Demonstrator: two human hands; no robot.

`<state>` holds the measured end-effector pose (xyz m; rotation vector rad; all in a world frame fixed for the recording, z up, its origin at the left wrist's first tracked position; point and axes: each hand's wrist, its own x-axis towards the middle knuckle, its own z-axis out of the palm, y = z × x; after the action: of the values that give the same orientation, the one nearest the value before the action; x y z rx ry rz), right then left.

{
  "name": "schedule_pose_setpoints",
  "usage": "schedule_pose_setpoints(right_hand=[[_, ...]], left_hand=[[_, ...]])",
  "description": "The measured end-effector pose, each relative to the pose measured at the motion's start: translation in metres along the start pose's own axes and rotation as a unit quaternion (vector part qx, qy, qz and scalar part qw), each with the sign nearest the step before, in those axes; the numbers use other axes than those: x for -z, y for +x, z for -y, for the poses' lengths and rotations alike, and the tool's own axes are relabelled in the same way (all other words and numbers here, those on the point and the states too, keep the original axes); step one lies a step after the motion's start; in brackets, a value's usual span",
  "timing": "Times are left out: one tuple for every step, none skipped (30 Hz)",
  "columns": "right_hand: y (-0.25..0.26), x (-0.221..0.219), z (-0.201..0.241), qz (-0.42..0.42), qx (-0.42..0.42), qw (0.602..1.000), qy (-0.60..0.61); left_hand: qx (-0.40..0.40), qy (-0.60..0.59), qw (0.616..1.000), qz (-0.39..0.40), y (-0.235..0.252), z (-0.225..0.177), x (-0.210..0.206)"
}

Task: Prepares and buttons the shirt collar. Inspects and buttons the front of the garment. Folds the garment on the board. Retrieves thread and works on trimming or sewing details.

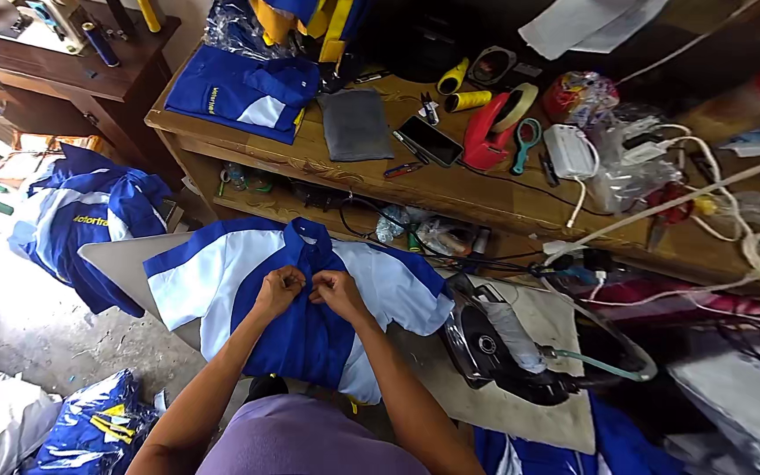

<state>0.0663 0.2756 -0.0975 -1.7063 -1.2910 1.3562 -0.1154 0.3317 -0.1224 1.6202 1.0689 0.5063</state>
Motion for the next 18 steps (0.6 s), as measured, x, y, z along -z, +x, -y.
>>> schedule_pose_setpoints(right_hand=[[0.002,0.002,-0.003,-0.015,0.026,0.999,-0.031],[0.003,0.003,-0.007,-0.034,0.058,0.996,-0.065],[0.004,0.004,-0.008,-0.044,0.083,0.992,-0.090],[0.005,0.004,-0.009,-0.047,0.094,0.989,-0.100],[0.005,0.005,-0.009,-0.045,0.095,0.990,-0.096],[0.006,0.005,-0.011,-0.040,0.091,0.992,-0.083],[0.006,0.004,-0.013,-0.037,0.086,0.993,-0.065],[0.007,0.003,-0.015,-0.039,0.084,0.995,-0.047],[0.007,0.002,-0.018,-0.044,0.085,0.995,-0.033],[0.008,0.001,-0.018,-0.048,0.085,0.995,-0.025],[0.007,-0.001,-0.018,-0.053,0.085,0.995,-0.026],[0.006,-0.002,-0.016,-0.058,0.082,0.994,-0.033],[0.005,-0.003,-0.015,-0.061,0.078,0.994,-0.044],[0.004,-0.005,-0.014,-0.068,0.072,0.994,-0.056],[0.003,-0.007,-0.013,-0.076,0.066,0.993,-0.067],[0.001,-0.009,-0.012,-0.085,0.063,0.992,-0.076],[-0.001,-0.012,-0.011,-0.094,0.062,0.990,-0.084],[-0.003,-0.015,-0.010,-0.108,0.067,0.988,-0.092]], left_hand=[[-0.004,-0.003,1.000,0.004,0.000,0.000,-0.001],[-0.007,-0.007,1.000,0.005,0.000,-0.001,-0.003],[-0.008,-0.014,1.000,0.005,0.000,0.000,-0.003],[-0.010,-0.022,1.000,0.003,0.000,0.001,-0.003],[-0.011,-0.028,1.000,0.002,0.000,0.001,-0.003],[-0.009,-0.030,0.999,0.002,0.000,0.001,-0.002],[-0.009,-0.028,1.000,0.002,0.000,0.000,-0.002],[-0.008,-0.025,1.000,0.003,0.001,0.000,-0.002],[-0.007,-0.020,1.000,0.002,0.001,0.000,-0.002],[-0.004,-0.015,1.000,0.001,0.002,-0.001,-0.002],[0.000,-0.013,1.000,0.001,0.003,-0.001,-0.001],[0.004,-0.014,1.000,0.003,0.003,-0.001,-0.001],[0.010,-0.019,1.000,0.005,0.003,-0.002,-0.001],[0.017,-0.029,0.999,0.009,0.002,-0.002,-0.001],[0.025,-0.043,0.999,0.013,0.002,-0.002,-0.001],[0.031,-0.059,0.998,0.013,0.001,-0.002,-0.002],[0.034,-0.072,0.997,0.008,0.001,-0.003,-0.004],[0.037,-0.080,0.996,-0.003,0.001,-0.004,-0.006]])
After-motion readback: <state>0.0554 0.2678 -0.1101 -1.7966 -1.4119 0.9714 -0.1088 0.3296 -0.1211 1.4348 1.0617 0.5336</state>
